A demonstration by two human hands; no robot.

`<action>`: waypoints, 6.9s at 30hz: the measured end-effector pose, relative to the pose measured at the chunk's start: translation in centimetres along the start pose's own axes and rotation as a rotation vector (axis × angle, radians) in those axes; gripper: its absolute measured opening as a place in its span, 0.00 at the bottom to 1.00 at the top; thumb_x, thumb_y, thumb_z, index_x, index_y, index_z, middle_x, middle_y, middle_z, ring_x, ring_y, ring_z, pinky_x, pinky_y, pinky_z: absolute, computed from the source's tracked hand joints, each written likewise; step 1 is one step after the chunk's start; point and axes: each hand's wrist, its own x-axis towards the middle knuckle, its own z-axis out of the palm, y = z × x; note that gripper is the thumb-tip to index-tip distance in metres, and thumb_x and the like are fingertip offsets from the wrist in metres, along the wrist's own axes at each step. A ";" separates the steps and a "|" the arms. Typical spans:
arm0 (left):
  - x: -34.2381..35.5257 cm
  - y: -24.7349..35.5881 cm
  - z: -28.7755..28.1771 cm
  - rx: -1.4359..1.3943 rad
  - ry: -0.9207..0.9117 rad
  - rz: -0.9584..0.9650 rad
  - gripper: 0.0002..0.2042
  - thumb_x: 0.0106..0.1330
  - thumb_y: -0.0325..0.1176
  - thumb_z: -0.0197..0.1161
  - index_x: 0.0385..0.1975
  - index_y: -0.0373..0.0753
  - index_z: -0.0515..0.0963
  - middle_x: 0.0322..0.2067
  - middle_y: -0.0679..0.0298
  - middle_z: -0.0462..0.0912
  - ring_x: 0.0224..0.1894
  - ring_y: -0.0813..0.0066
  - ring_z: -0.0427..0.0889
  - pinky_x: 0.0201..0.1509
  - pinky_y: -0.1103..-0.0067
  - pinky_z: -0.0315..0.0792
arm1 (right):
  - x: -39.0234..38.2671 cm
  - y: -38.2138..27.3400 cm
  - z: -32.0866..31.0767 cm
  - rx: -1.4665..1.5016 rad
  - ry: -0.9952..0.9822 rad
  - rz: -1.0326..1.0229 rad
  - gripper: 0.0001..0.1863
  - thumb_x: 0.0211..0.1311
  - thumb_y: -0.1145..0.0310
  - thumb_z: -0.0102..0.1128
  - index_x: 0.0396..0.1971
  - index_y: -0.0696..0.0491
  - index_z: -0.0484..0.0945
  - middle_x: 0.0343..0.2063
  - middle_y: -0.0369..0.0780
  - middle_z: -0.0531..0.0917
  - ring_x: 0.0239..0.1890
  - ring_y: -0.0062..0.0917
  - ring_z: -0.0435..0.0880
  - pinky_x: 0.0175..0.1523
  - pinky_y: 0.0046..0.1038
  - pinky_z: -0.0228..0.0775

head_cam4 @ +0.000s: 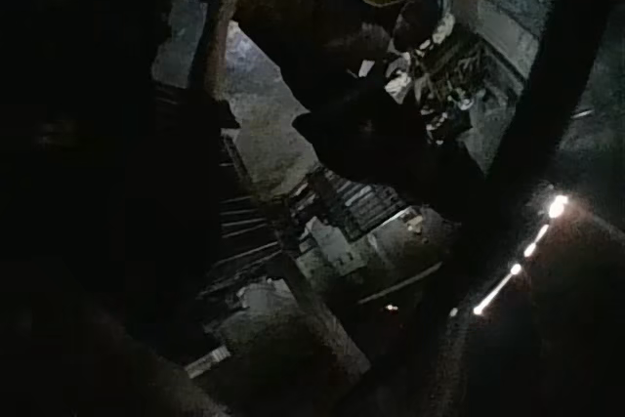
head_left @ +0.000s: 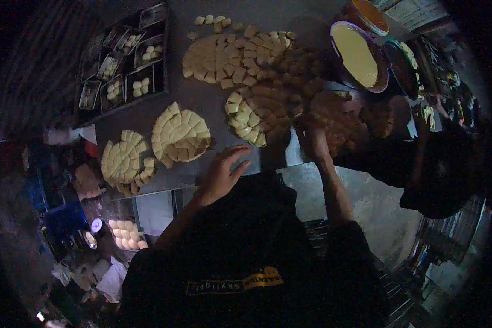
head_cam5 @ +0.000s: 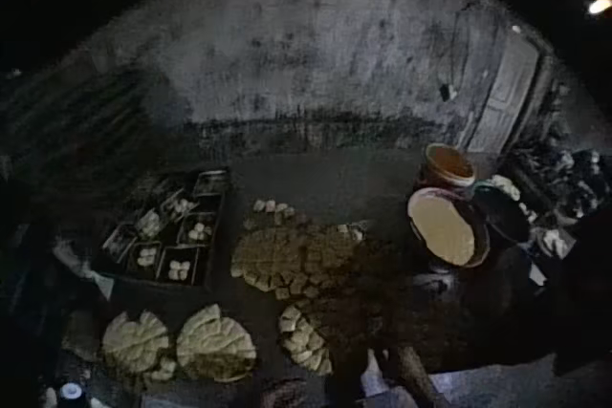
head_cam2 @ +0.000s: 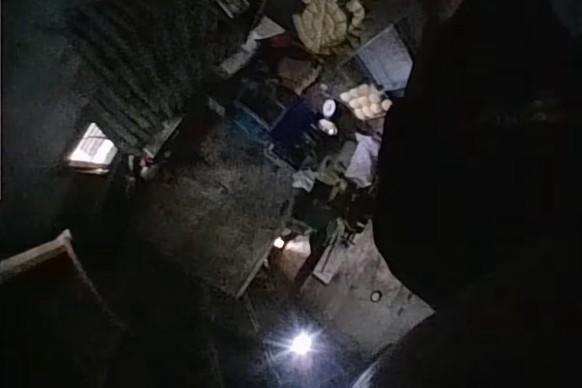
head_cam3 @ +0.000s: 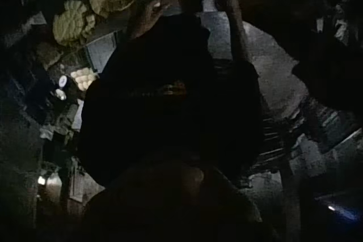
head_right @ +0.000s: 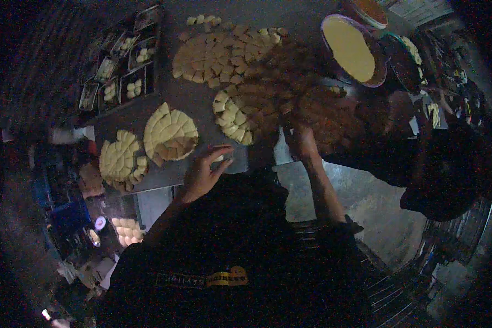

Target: The person shapes pieces of dough into small rolls by hand, placing them onto trays and arranging them on the work table.

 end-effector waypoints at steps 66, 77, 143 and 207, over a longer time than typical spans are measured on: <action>9.3 10.6 4.8 -0.581 0.728 -0.266 0.34 0.72 0.46 0.52 0.73 0.43 0.46 0.72 0.57 0.50 0.66 0.54 0.68 0.63 0.60 0.69 | 41.9 24.4 -33.4 -0.527 0.269 -0.304 0.26 0.73 0.53 0.40 0.58 0.56 0.73 0.31 0.54 0.83 0.31 0.43 0.83 0.34 0.42 0.73; 10.9 12.3 3.6 -0.796 0.340 -0.167 0.22 0.75 0.39 0.50 0.63 0.33 0.65 0.60 0.53 0.71 0.57 0.59 0.76 0.60 0.66 0.73 | 26.0 4.8 -21.6 0.383 -0.010 -0.071 0.29 0.72 0.47 0.44 0.55 0.58 0.76 0.42 0.42 0.82 0.45 0.29 0.78 0.52 0.32 0.66; 1.9 11.7 6.2 -0.639 0.202 -0.407 0.29 0.50 0.27 0.77 0.54 0.31 0.74 0.49 0.57 0.81 0.51 0.68 0.80 0.54 0.74 0.75 | -0.9 -8.3 -8.0 0.523 -0.655 -0.372 0.12 0.55 0.75 0.67 0.40 0.54 0.80 0.41 0.44 0.83 0.43 0.39 0.83 0.47 0.33 0.76; 12.2 14.7 9.9 -0.429 0.429 0.009 0.11 0.67 0.31 0.62 0.46 0.36 0.80 0.51 0.57 0.80 0.58 0.63 0.75 0.60 0.72 0.70 | -2.7 -7.8 -13.0 0.498 0.233 -0.022 0.17 0.54 0.79 0.67 0.46 0.58 0.79 0.47 0.44 0.82 0.47 0.31 0.85 0.48 0.29 0.79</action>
